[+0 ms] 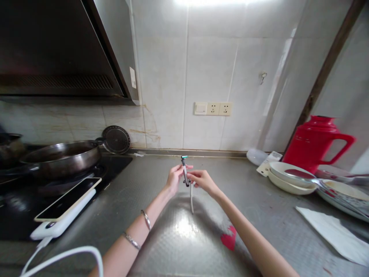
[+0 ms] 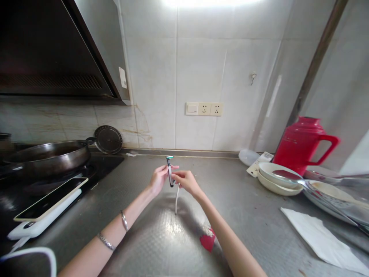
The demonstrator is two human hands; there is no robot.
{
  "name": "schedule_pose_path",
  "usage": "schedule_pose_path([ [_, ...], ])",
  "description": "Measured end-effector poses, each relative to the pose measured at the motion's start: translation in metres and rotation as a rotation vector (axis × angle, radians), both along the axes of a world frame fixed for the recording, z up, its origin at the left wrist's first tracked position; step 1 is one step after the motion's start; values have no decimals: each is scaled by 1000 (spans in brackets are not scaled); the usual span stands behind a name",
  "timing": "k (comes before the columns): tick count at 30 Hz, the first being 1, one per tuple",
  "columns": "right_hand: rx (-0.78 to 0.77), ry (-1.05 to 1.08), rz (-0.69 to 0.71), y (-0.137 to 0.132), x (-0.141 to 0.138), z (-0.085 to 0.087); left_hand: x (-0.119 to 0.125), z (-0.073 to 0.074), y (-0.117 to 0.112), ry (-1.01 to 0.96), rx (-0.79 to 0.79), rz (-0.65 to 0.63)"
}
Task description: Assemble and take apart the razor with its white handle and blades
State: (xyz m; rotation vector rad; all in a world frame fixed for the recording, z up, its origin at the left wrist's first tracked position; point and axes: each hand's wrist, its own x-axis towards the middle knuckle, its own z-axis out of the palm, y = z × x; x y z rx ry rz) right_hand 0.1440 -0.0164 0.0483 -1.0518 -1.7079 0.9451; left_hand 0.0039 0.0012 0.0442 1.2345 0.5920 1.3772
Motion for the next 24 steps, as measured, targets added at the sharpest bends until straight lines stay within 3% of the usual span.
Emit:
schedule_pose_path([
  [5, -32, 44, 53, -3, -2, 1, 1, -2, -2, -40, -88, -115],
  [14, -117, 87, 16, -10, -4, 6, 4, -7, -1, 74, -89, -107],
  [16, -130, 93, -17, -9, -2, 6, 0, -12, 6, 109, -104, -14],
  [18, -141, 83, -77, -6, 0, 4, -6, -20, 16, 188, -81, 169],
  [21, -182, 48, -176, 1, 5, -1, -16, -35, 31, 479, 62, 398],
  [24, -236, 4, -225, 6, 9, -10, -19, -49, 37, 741, 181, 492],
])
